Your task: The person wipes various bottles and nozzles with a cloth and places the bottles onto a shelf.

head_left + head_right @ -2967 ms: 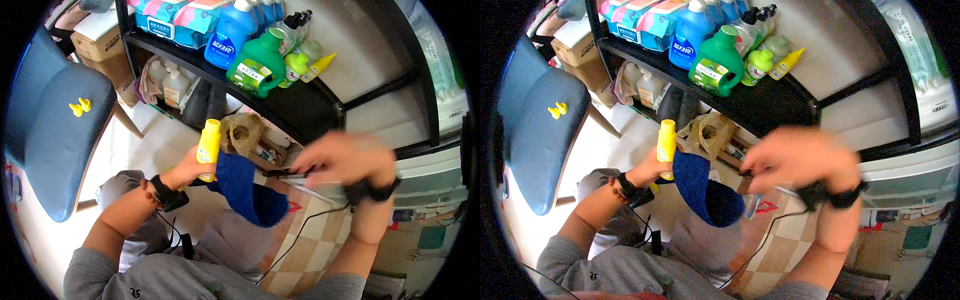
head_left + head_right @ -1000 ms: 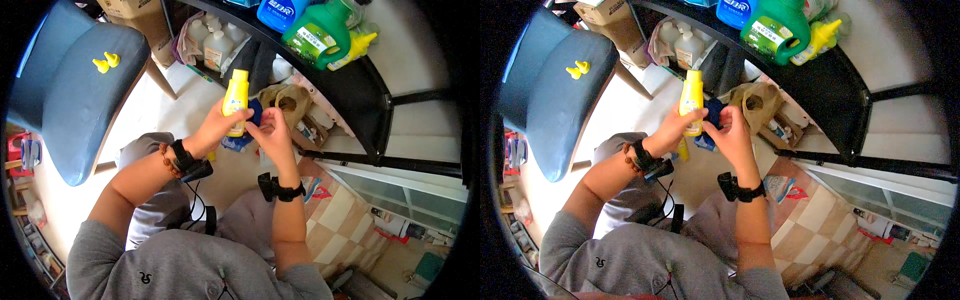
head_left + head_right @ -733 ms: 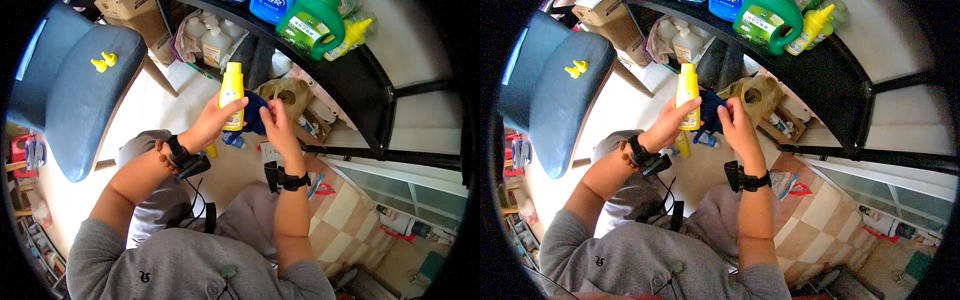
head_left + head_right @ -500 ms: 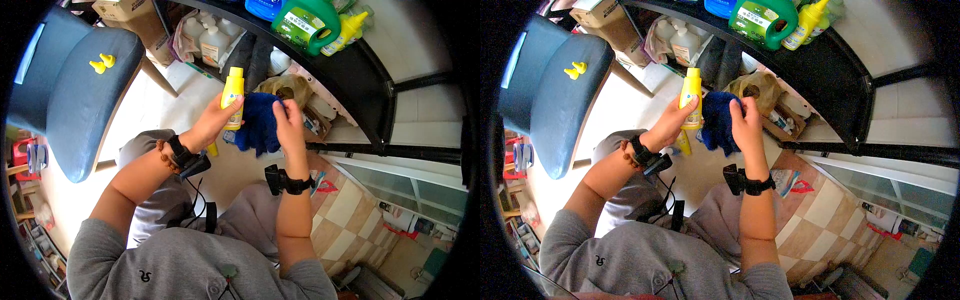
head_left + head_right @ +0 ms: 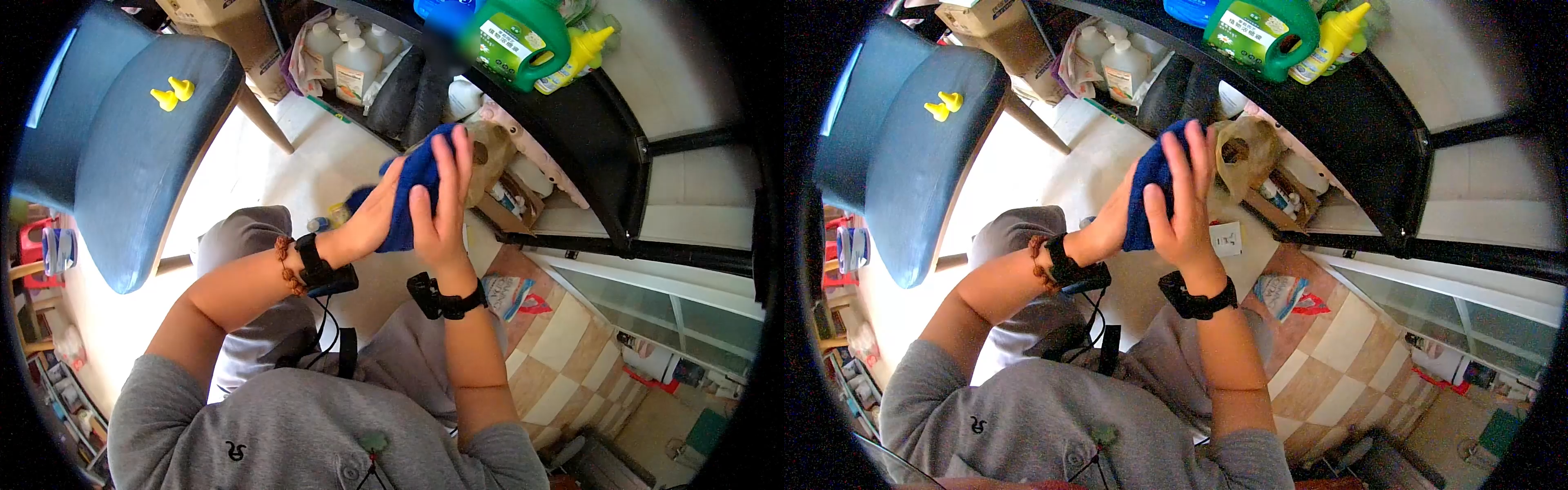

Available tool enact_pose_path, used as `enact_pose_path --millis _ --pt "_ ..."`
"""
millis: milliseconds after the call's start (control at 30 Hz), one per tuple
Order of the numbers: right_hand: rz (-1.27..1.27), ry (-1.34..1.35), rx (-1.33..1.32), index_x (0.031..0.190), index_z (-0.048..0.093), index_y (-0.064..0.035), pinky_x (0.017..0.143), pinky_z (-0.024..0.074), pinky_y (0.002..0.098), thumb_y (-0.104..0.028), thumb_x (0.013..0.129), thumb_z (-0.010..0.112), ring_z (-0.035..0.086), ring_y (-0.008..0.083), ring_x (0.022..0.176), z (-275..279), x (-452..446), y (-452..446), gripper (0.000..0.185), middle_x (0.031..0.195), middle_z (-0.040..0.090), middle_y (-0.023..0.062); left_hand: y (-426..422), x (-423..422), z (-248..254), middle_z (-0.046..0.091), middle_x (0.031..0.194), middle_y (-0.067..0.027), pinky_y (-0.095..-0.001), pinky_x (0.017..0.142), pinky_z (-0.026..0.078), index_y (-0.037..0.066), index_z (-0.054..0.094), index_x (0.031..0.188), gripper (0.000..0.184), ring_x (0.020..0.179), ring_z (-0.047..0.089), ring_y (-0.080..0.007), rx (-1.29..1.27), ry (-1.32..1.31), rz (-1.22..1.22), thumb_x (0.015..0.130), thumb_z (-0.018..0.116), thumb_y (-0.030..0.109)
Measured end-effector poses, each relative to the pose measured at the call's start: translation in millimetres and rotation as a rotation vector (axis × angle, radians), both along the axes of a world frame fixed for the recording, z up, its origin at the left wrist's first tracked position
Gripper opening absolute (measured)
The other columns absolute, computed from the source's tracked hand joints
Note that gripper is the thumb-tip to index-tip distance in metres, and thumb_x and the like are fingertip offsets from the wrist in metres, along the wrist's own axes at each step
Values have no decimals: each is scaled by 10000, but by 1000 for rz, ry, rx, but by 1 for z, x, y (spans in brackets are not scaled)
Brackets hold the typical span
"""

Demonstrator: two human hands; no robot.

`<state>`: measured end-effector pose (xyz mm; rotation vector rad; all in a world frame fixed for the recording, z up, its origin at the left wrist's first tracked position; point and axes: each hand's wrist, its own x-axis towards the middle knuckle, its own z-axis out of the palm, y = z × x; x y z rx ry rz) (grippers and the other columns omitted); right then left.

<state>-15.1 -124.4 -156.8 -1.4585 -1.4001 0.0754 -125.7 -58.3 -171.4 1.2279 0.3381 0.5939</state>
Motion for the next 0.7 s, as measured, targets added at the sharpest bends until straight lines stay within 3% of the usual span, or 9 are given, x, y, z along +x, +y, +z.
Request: enact_pose_path --millis 67,133,167,300,433,500,533,600,700 --pt "-21 153 -18 1456 189 21 1134 121 452 -190 958 437 165 388 1396 -9 -3 -1 595 1515 120 254 -1 1 -10 467 1293 -111 -326 1029 345 44 322 1378 430 1146 468 -177 127 -18 -12 1031 300 297" --pt "27 587 -16 1461 153 22 1129 164 400 -159 965 411 204 341 1390 -11 -10 0 587 1511 141 241 -6 3 -5 519 1216 -176 -365 965 396 33 348 1336 391 1090 531 -252 287 151 100 1021 326 264" --pt "-51 571 -37 1457 150 24 1116 206 374 -132 972 387 251 317 1370 -13 -11 0 562 1501 181 224 -8 3 -3 545 1178 -208 -385 933 422 27 361 1315 371 1062 562 -290 368 237 158 1016 338 247" --pt "-421 611 -146 1251 476 41 969 389 367 -348 1022 307 538 301 1091 -31 -7 -6 482 1191 551 205 -10 3 -13 597 815 -282 -506 663 464 -22 344 1247 430 761 580 -475 744 313 152 952 476 261" --pt "-379 1046 -171 1175 543 30 936 415 364 -399 1018 288 564 264 1021 -13 6 -5 523 1132 587 150 -15 4 -15 568 1044 -268 -453 793 461 9 323 1291 406 937 586 -422 647 328 17 984 422 256" --pt "-319 852 -199 1242 486 30 977 386 369 -358 1011 342 529 275 1090 -25 7 -4 474 1196 548 157 -19 10 -14 556 1081 -219 -405 824 456 12 338 1289 385 969 593 -333 422 341 41 999 404 257" --pt "-291 755 -212 1276 458 31 997 371 371 -337 1008 369 511 280 1124 -27 7 -3 464 1228 528 161 -17 17 -25 524 1097 -123 -331 885 423 41 360 1297 360 1024 523 -189 226 257 104 1018 376 268" --pt "-45 475 -81 1413 237 14 1067 288 380 -202 951 521 399 294 1250 -22 -10 7 584 1360 394 204 -4 22 -31 506 1079 -63 -296 917 403 60 365 1312 369 1025 469 -137 -98 134 199 1025 364 291" --pt "-85 480 -146 1365 312 6 1006 354 371 -241 955 526 464 271 1169 -28 6 13 524 1285 457 192 4 21 -31 496 1094 -77 -275 936 386 52 368 1283 337 1041 459 -130 105 106 176 1034 345 277"
